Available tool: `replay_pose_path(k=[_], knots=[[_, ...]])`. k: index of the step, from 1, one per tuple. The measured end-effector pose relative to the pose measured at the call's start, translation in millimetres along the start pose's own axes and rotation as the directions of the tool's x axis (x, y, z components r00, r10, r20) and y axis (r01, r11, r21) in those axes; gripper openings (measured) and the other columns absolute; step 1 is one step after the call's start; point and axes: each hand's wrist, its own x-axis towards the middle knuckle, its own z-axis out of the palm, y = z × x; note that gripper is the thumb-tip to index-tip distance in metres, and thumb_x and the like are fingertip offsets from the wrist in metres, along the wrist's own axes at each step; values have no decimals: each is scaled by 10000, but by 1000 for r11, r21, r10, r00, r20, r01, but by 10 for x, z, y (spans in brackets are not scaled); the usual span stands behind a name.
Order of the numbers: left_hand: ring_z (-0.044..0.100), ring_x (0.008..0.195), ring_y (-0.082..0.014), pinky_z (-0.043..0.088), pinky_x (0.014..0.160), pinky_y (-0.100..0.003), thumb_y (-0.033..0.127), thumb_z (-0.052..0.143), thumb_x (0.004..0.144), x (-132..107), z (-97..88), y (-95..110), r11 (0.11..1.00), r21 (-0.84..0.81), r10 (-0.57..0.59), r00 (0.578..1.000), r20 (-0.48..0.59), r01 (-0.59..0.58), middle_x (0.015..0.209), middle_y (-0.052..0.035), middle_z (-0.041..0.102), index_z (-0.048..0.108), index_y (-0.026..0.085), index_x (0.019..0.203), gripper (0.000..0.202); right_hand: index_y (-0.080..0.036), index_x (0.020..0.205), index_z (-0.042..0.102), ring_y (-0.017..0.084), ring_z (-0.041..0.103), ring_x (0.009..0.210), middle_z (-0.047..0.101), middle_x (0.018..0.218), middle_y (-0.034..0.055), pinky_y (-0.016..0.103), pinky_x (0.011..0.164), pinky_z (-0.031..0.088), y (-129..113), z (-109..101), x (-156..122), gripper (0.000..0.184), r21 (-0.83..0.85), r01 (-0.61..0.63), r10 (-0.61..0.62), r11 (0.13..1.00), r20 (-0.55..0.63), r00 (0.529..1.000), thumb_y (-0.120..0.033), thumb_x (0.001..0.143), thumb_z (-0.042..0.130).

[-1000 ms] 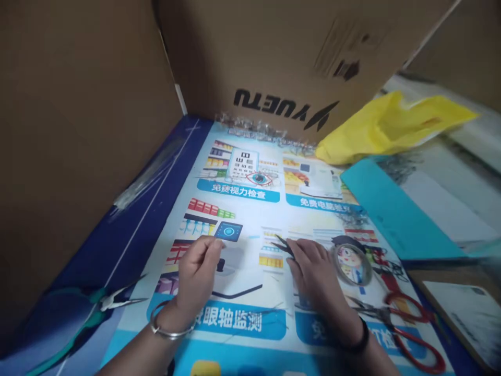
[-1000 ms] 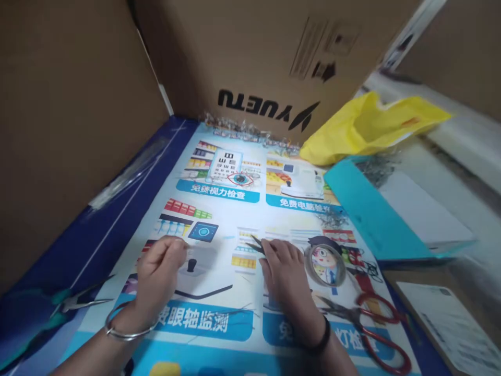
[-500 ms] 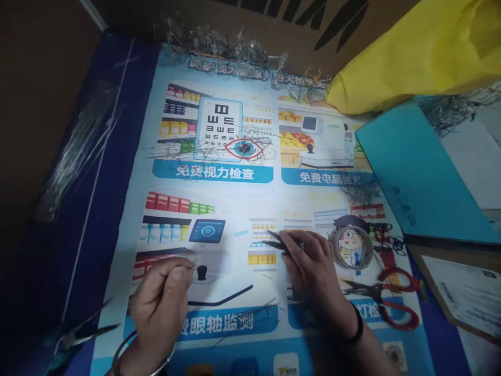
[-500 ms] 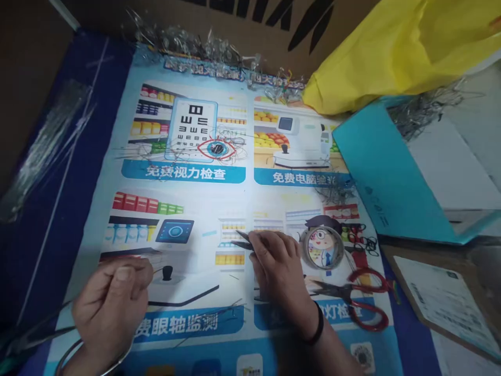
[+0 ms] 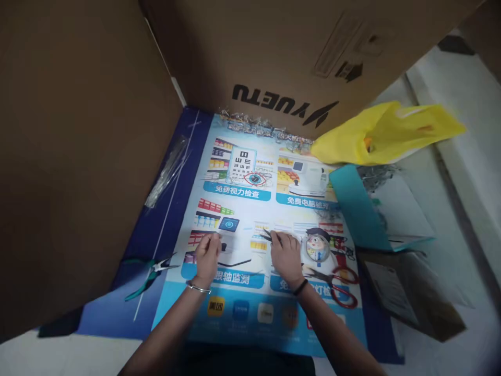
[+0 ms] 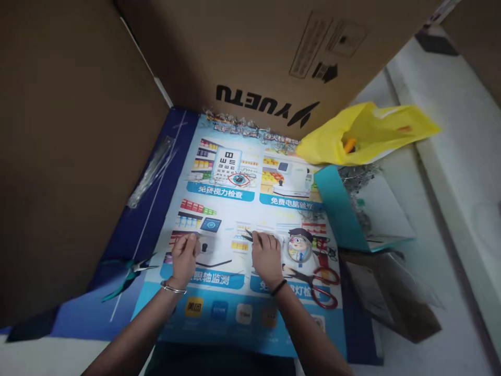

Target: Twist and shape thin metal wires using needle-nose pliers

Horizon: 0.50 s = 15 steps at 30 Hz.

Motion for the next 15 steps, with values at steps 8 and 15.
replay_pose_path(k=[8, 15], knots=[[501, 578, -119, 436, 567, -229, 357, 505, 843, -352, -344, 187, 940, 340, 18, 998, 63, -38, 612, 17, 519, 588, 168, 762, 221, -163, 1211, 525, 271, 421, 1031, 556, 1111, 125, 432, 901, 283, -13, -90, 15, 382, 29, 46, -45, 999, -35, 998, -165, 832, 481], [557, 965, -219, 495, 806, -361, 274, 513, 815, -606, -558, -102, 793, 605, 24, 995, 94, -77, 1035, -96, 570, 606, 179, 974, 208, -151, 1253, 494, 295, 380, 1072, 529, 1154, 142, 473, 927, 244, 23, -42, -6, 405, 67, 50, -50, 997, 7, 999, -163, 851, 443]])
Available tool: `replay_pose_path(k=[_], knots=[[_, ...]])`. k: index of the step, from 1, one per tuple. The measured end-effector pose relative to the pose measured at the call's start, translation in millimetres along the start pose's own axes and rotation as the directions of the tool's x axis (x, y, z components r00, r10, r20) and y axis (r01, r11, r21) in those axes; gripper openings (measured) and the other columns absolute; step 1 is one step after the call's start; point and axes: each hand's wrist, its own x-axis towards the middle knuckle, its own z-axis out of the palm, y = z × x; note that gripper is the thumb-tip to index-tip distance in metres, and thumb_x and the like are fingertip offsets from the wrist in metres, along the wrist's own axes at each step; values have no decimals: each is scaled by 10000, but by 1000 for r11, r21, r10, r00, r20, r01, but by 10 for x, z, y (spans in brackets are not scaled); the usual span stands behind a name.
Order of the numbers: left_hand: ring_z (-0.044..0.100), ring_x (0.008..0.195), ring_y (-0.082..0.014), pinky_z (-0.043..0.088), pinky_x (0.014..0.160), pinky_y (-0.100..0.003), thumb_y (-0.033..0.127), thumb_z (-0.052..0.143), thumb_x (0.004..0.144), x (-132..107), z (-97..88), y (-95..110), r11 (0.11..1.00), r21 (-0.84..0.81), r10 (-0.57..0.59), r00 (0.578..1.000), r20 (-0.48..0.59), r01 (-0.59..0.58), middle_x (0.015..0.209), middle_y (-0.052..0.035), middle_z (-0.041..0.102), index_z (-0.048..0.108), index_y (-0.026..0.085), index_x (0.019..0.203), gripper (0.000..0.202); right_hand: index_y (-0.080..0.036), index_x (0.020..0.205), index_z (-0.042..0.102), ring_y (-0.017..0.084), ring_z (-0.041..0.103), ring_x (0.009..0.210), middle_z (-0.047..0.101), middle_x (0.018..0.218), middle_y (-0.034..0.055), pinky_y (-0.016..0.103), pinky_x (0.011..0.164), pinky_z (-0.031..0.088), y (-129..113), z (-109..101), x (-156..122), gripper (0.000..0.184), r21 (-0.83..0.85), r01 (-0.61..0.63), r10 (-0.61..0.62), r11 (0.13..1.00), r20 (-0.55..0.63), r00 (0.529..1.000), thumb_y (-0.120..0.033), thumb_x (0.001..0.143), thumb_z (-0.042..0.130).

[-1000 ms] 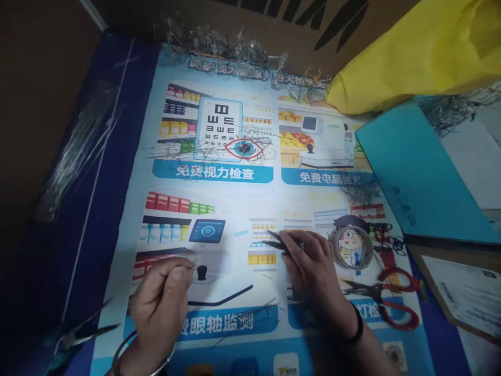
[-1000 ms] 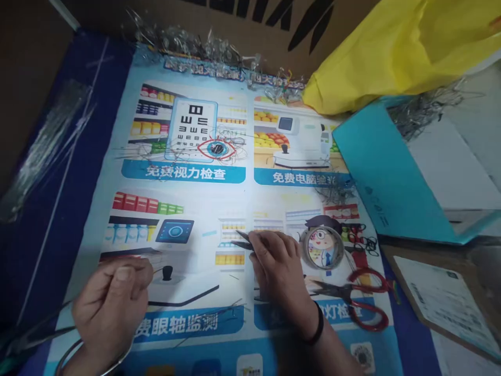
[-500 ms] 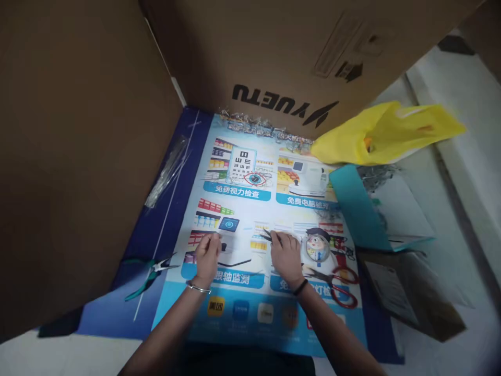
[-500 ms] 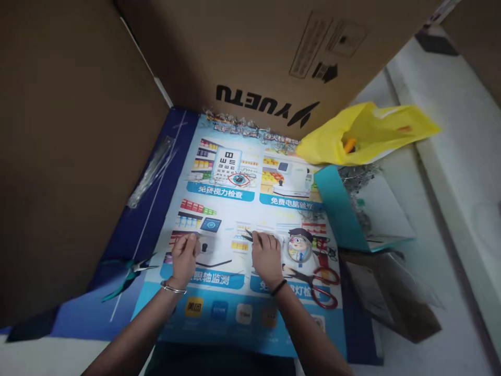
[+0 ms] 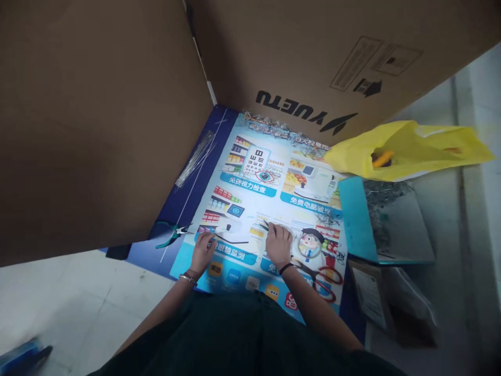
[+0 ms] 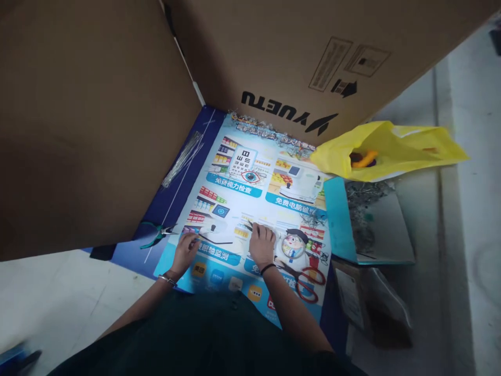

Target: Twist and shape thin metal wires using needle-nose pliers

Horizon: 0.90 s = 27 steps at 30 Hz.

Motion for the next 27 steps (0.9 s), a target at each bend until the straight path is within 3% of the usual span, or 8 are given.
replay_pose_path(k=[3, 5, 11, 19, 27], knots=[[502, 1100, -250, 459, 897, -399, 256, 518, 816, 37, -5, -129, 993, 116, 20, 999, 40, -25, 1146, -127, 523, 557, 162, 1105, 306, -164, 1256, 498, 290, 380, 1076, 531, 1159, 131, 462, 930, 245, 1, 28, 5, 404, 2, -11, 11, 1000, 12, 1000, -177, 855, 450], [519, 1081, -246, 463, 885, -375, 259, 522, 822, 123, -15, -178, 982, 176, 51, 993, 102, -68, 1130, -120, 543, 568, 163, 1097, 294, -170, 1246, 510, 284, 386, 1069, 539, 1148, 126, 450, 926, 253, -10, 35, 16, 398, -7, -22, 22, 1000, 7, 1000, -183, 851, 461], [611, 813, -191, 453, 631, -264, 322, 470, 876, 349, -7, -222, 932, 312, 102, 960, 262, -184, 964, -51, 644, 639, 224, 942, 206, -172, 1205, 550, 271, 405, 1046, 562, 1101, 121, 433, 924, 254, -43, 45, 38, 380, -50, -56, 56, 997, 3, 998, -183, 831, 482], [605, 748, -201, 376, 564, -268, 358, 405, 905, 314, 88, -313, 887, 430, 40, 955, 293, -168, 989, -102, 651, 642, 189, 944, 293, -184, 1239, 523, 262, 390, 1075, 541, 1132, 119, 425, 956, 226, -16, 114, 17, 395, -76, -70, 74, 995, 54, 996, -192, 850, 456], [595, 774, -202, 365, 556, -257, 315, 423, 897, 336, 56, -147, 862, 488, 4, 964, 264, -138, 988, -106, 636, 640, 179, 955, 263, -178, 1250, 507, 283, 374, 1079, 526, 1131, 136, 449, 937, 216, -10, 84, 16, 408, -26, -54, 55, 998, 38, 998, -183, 847, 441]])
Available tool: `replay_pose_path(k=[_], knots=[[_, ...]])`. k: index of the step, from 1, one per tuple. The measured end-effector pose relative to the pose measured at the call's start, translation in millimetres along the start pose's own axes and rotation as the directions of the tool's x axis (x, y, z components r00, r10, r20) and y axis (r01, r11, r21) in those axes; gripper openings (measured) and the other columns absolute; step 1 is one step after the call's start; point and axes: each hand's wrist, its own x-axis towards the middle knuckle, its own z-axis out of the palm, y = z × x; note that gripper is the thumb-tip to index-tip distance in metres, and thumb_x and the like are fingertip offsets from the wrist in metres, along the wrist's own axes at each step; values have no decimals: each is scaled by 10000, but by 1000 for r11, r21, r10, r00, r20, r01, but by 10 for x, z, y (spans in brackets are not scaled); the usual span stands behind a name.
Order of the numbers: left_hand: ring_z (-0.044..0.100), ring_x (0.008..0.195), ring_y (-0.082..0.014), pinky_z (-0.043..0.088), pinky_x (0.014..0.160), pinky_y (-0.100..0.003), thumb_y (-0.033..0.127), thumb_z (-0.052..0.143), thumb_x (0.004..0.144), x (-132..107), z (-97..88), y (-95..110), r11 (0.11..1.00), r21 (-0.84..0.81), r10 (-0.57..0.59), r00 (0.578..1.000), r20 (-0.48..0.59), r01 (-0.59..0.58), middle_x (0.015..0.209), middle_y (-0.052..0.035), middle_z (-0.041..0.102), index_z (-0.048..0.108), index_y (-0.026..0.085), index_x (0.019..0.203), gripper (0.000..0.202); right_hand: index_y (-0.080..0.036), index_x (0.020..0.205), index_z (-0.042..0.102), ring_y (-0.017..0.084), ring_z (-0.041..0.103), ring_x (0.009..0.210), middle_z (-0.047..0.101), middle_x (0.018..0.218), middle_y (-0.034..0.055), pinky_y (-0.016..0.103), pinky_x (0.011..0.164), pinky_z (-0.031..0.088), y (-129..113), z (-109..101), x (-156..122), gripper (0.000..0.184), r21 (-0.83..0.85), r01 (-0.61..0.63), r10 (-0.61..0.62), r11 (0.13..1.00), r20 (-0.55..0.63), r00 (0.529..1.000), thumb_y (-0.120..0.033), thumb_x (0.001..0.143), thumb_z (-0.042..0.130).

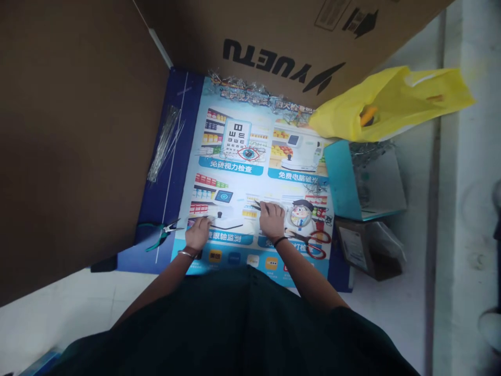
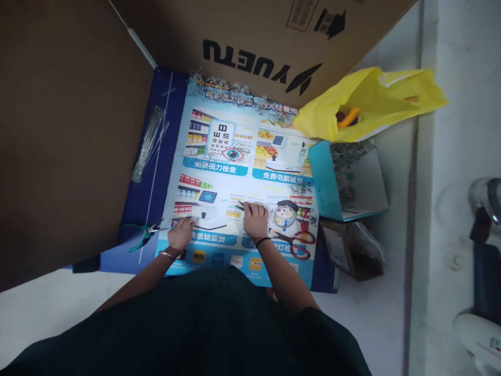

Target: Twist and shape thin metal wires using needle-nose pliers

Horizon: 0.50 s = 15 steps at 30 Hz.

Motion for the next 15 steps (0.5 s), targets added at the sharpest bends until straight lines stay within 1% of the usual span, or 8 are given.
replay_pose_path(k=[4, 8, 11, 13, 15], knots=[[589, 849, -198, 385, 596, -246, 312, 419, 905, 92, -69, 162, 1000, 2, 2, 1000, -7, -2, 1018, -90, 623, 625, 183, 976, 253, -171, 1267, 481, 287, 358, 1096, 511, 1157, 137, 451, 943, 208, 5, -39, -8, 414, 33, 16, -16, 999, -1, 1000, -186, 858, 421], [582, 868, -185, 399, 622, -234, 310, 433, 904, 317, -122, 398, 999, -9, 42, 999, -11, -42, 1001, -72, 614, 619, 191, 959, 228, -166, 1272, 476, 283, 354, 1095, 514, 1155, 141, 455, 941, 218, 3, -75, -10, 422, 56, 29, -28, 998, -13, 1000, -177, 853, 427], [586, 827, -176, 415, 631, -235, 299, 447, 899, 467, -188, 534, 996, -18, 91, 996, 2, -91, 962, -57, 611, 615, 197, 922, 199, -169, 1265, 487, 283, 361, 1088, 521, 1140, 145, 460, 935, 227, -2, -86, -5, 422, 67, 24, -23, 997, -24, 999, -165, 846, 435], [588, 840, -177, 433, 665, -242, 289, 454, 896, 478, -239, 581, 991, -25, 130, 991, 16, -130, 967, -60, 603, 607, 192, 937, 186, -175, 1261, 494, 281, 369, 1080, 527, 1127, 143, 456, 930, 234, -5, -85, -2, 422, 70, 13, -12, 997, -26, 1000, -160, 842, 440], [582, 906, -191, 448, 715, -258, 287, 437, 903, 392, -276, 599, 986, -30, 167, 986, 30, -166, 1026, -83, 584, 583, 175, 1008, 212, -181, 1258, 498, 277, 376, 1072, 531, 1123, 136, 447, 927, 239, -6, -78, 0, 417, 70, 2, -1, 998, -22, 1000, -165, 846, 439]])
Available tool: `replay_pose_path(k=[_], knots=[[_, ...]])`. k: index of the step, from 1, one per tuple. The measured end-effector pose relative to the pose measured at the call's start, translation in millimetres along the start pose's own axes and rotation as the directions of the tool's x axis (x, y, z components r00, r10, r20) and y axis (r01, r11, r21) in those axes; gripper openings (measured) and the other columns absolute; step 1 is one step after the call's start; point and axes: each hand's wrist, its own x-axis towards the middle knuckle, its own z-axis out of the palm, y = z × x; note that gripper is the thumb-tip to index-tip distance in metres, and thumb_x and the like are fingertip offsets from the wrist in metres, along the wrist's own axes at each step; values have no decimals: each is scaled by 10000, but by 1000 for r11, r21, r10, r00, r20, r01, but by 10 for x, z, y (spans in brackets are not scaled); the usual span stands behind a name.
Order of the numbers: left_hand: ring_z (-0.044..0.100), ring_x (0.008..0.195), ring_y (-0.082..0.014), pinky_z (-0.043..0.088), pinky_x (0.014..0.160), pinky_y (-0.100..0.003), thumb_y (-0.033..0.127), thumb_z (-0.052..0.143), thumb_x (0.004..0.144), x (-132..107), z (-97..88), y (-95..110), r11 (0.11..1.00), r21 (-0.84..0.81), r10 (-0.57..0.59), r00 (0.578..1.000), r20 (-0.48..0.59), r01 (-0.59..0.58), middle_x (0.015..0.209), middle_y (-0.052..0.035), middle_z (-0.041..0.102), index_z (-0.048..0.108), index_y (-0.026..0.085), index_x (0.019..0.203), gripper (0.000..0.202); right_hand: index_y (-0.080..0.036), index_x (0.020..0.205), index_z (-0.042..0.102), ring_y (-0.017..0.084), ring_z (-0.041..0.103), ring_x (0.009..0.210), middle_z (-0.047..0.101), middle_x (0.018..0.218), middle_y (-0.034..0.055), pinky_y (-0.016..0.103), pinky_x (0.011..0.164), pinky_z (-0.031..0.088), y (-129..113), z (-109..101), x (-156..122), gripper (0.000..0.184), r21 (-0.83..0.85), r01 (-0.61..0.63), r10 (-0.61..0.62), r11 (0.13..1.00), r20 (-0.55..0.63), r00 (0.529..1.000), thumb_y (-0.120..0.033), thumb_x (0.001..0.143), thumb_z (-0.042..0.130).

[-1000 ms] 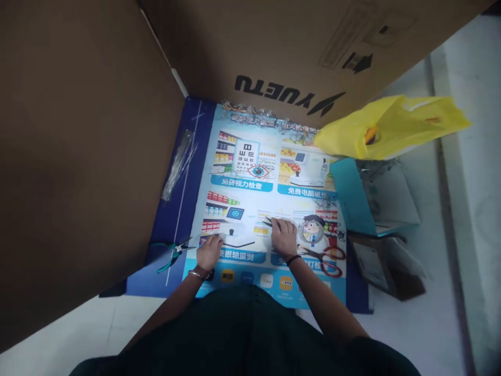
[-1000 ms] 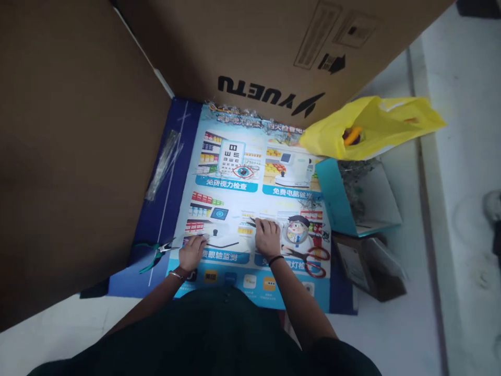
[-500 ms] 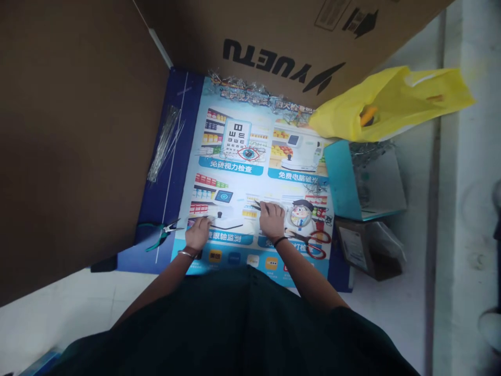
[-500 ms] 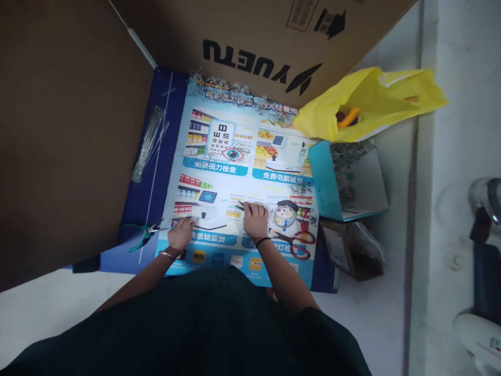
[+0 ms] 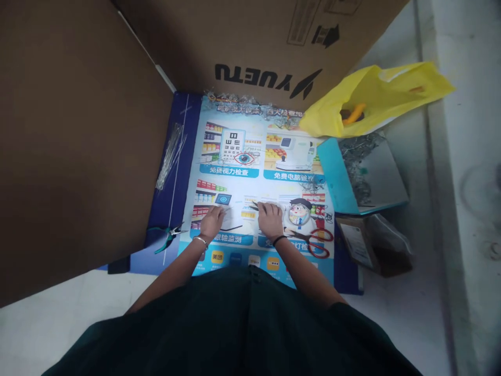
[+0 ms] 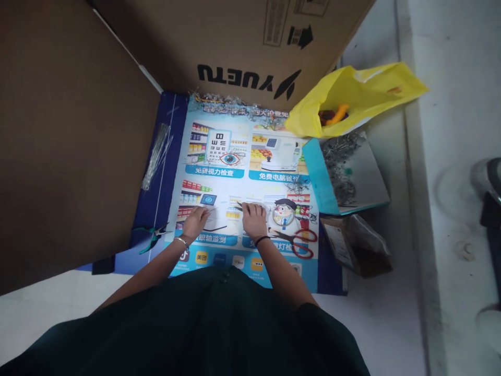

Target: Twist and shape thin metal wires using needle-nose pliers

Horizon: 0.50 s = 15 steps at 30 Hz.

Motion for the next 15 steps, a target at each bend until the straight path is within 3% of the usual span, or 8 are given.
replay_pose_path(k=[3, 7, 15], knots=[[585, 915, -195, 467, 740, -275, 319, 450, 895, -248, 1, 50, 996, -15, 92, 992, 82, -91, 1064, -85, 574, 565, 180, 1067, 248, -189, 1266, 493, 274, 375, 1077, 527, 1139, 131, 439, 936, 233, 4, 12, 1, 420, -4, -12, 12, 1000, 16, 1000, -174, 849, 440], [544, 1033, -210, 465, 830, -286, 340, 592, 806, -504, 101, 136, 973, -41, 232, 948, 217, -229, 1147, -63, 551, 546, 227, 1134, 350, -196, 1274, 489, 276, 373, 1082, 523, 1155, 131, 440, 943, 225, 15, 15, 6, 431, -15, -20, 20, 1000, 36, 999, -175, 846, 443], [556, 905, -218, 452, 777, -312, 214, 439, 886, -442, 279, 161, 960, 8, 267, 922, 280, -280, 958, -85, 599, 611, 195, 961, 188, -196, 1247, 511, 271, 388, 1068, 539, 1131, 126, 431, 927, 236, -1, 0, 28, 404, -40, -22, 24, 999, 39, 999, -178, 849, 448]])
